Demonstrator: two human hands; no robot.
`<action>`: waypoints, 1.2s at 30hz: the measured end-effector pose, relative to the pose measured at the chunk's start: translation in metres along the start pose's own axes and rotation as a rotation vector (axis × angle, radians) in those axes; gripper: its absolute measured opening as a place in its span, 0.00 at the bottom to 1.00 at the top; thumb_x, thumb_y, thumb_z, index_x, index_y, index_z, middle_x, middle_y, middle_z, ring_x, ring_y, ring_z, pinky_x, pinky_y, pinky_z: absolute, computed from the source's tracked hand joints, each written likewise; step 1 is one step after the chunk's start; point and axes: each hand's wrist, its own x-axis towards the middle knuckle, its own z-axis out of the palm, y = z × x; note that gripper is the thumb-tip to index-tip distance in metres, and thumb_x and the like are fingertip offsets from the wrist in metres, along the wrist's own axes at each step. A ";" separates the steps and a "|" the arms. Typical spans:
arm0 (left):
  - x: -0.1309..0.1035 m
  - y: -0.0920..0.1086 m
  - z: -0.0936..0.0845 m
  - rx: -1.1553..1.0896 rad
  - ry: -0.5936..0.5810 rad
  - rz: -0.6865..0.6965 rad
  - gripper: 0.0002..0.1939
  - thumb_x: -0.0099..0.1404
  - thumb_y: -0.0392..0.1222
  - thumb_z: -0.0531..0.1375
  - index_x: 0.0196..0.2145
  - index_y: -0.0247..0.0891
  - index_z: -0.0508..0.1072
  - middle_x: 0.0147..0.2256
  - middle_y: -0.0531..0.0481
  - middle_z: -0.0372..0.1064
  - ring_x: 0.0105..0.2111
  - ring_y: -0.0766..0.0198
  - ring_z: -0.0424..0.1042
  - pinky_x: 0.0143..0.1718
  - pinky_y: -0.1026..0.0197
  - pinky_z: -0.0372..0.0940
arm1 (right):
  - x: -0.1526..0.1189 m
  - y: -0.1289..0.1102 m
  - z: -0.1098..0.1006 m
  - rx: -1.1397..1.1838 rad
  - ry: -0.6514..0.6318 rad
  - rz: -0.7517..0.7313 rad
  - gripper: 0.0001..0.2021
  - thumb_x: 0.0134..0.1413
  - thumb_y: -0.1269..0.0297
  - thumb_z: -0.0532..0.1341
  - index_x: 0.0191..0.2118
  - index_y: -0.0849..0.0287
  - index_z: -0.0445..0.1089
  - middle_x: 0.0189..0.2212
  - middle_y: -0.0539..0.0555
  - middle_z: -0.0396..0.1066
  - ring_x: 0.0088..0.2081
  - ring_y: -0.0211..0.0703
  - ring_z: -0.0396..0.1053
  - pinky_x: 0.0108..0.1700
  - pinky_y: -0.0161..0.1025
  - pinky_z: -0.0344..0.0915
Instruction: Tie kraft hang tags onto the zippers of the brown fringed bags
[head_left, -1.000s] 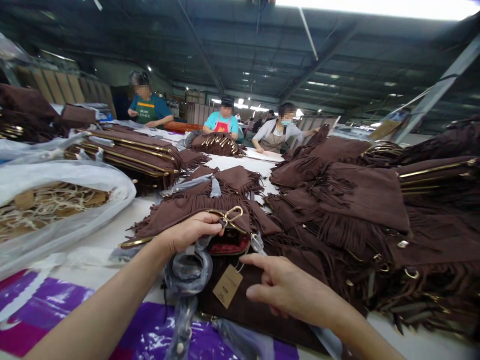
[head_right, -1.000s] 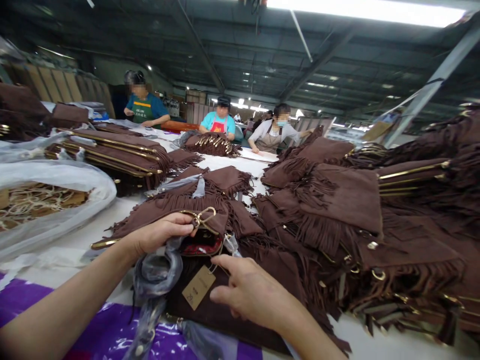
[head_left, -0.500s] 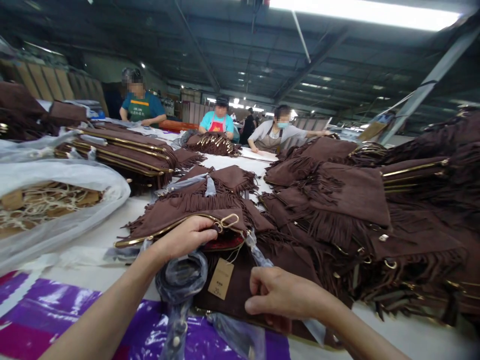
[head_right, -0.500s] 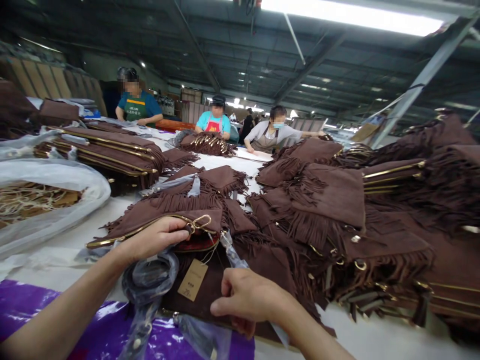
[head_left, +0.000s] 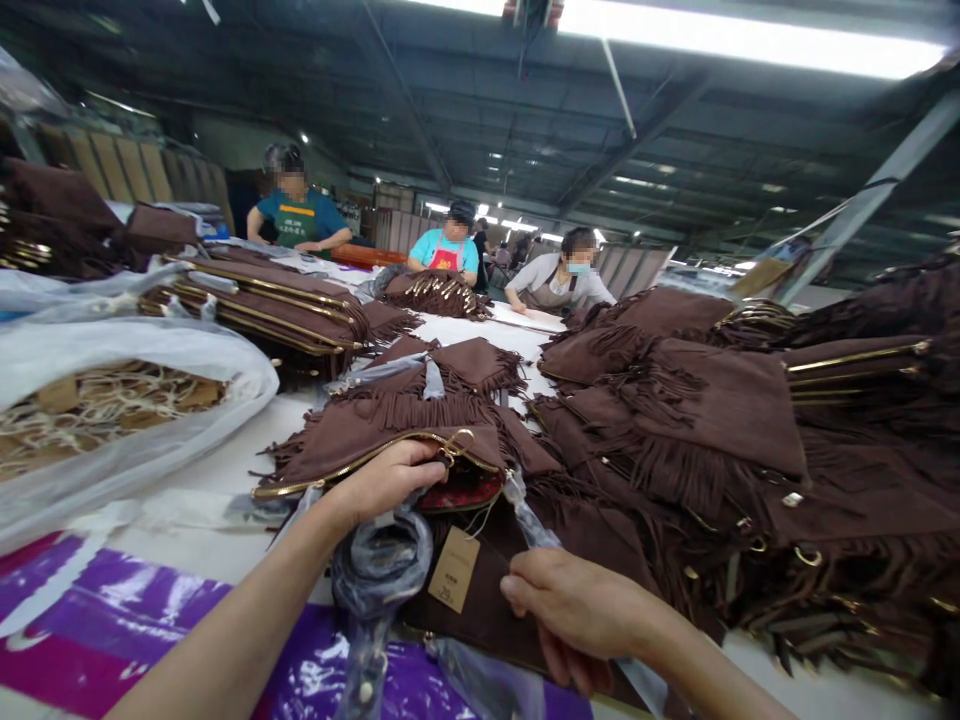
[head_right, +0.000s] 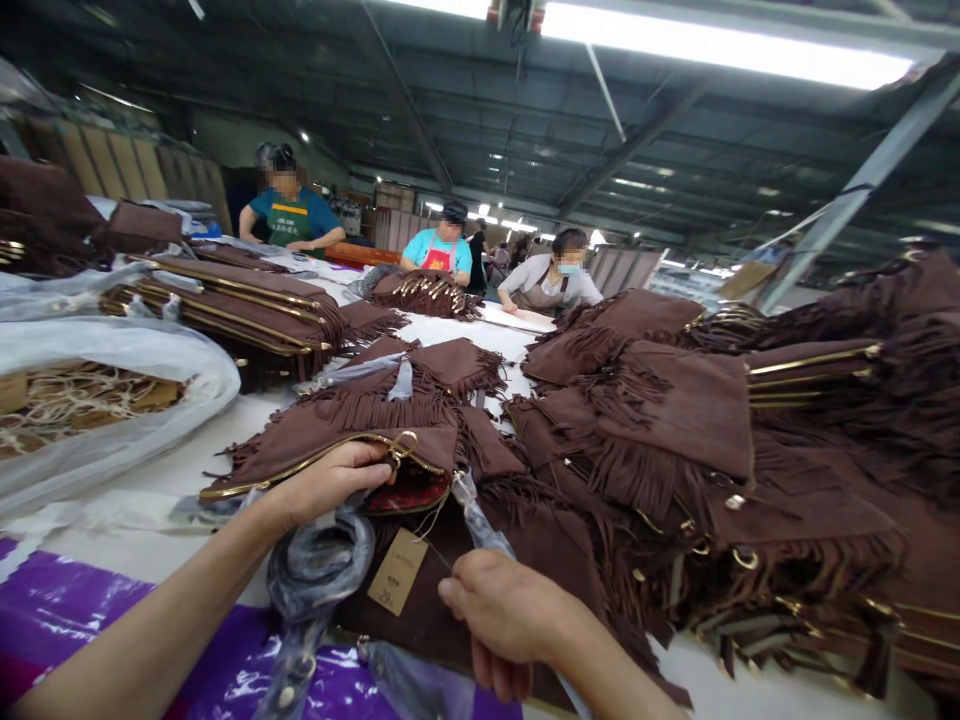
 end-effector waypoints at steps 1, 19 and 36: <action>0.000 -0.001 -0.001 -0.017 0.005 -0.006 0.12 0.59 0.45 0.56 0.31 0.36 0.76 0.30 0.51 0.73 0.39 0.56 0.68 0.48 0.57 0.63 | 0.000 -0.001 0.000 -0.006 -0.002 0.001 0.12 0.65 0.69 0.44 0.30 0.54 0.57 0.10 0.43 0.62 0.08 0.33 0.55 0.11 0.26 0.51; 0.001 -0.014 0.003 -0.395 0.067 -0.091 0.13 0.54 0.50 0.61 0.27 0.36 0.71 0.30 0.51 0.68 0.34 0.61 0.64 0.44 0.60 0.59 | 0.004 -0.022 0.022 -0.576 0.546 -0.444 0.09 0.66 0.69 0.55 0.36 0.56 0.73 0.32 0.52 0.77 0.35 0.44 0.75 0.33 0.34 0.57; 0.001 -0.012 0.005 -0.524 0.082 -0.111 0.11 0.50 0.47 0.65 0.26 0.35 0.75 0.29 0.52 0.71 0.34 0.60 0.65 0.43 0.60 0.59 | 0.019 -0.035 -0.003 -0.397 0.795 -0.640 0.10 0.64 0.71 0.51 0.37 0.55 0.69 0.30 0.50 0.73 0.33 0.42 0.71 0.34 0.34 0.59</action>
